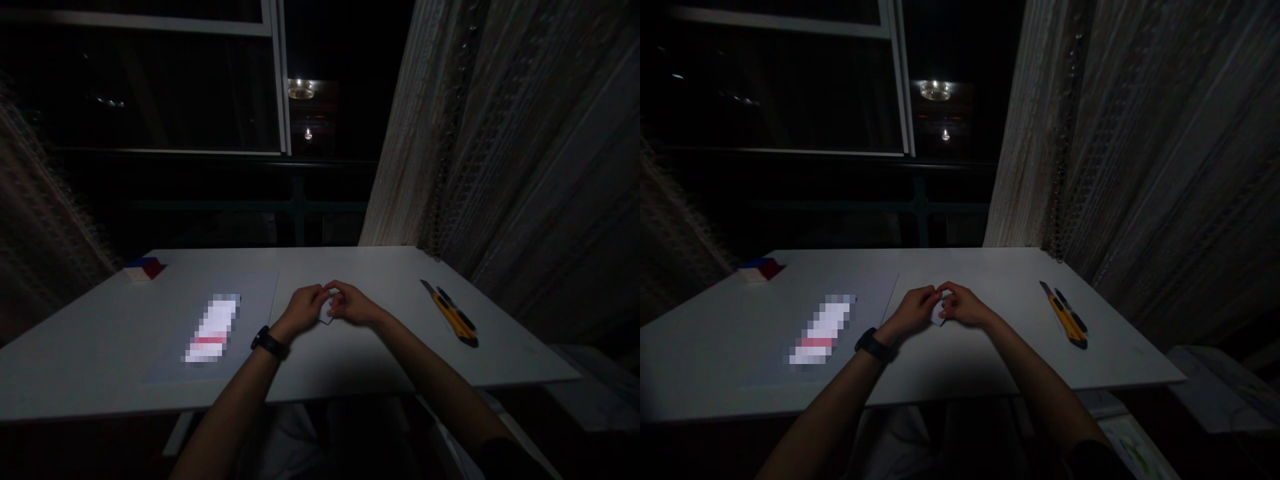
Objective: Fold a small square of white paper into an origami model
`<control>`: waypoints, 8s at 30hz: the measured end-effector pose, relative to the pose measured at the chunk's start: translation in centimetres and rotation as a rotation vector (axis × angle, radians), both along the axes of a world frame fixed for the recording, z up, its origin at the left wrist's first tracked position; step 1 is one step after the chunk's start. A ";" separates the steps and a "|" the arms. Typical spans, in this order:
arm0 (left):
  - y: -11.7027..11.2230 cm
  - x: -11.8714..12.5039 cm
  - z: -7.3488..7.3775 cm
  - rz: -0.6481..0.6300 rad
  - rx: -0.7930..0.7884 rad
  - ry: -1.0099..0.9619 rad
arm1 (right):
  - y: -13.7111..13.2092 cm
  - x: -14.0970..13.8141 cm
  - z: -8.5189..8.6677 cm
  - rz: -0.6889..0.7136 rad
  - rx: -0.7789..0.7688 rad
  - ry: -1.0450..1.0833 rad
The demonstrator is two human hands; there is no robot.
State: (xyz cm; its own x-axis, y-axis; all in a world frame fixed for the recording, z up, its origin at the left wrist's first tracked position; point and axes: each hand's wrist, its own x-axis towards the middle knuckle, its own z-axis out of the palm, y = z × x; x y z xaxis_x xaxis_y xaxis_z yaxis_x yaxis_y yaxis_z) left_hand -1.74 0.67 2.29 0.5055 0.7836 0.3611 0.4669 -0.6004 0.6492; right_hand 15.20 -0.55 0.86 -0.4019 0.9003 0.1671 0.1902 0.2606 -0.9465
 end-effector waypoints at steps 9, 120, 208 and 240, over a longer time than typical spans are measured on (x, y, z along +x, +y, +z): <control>0.0 0.1 0.0 0.040 0.073 -0.022 | -0.4 0.0 0.5 -0.006 -0.013 0.071; -0.5 -0.1 0.2 0.135 0.101 -0.083 | -0.6 -0.1 1.1 -0.446 0.423 -0.330; 0.3 0.0 0.1 0.062 -0.511 -0.425 | 0.1 -0.1 0.8 -0.390 0.254 -0.119; 0.9 -0.5 -0.1 0.072 -0.809 -0.700 | -0.2 -0.1 0.9 -0.129 -0.072 0.302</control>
State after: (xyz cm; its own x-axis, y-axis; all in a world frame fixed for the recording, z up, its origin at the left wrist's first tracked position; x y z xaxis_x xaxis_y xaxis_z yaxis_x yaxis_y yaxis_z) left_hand -2.22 1.61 2.23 0.3304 0.9398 -0.0875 -0.1463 0.1426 0.9789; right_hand 15.14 -0.78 1.72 -0.2260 0.9544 0.1950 -0.0747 0.1826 -0.9803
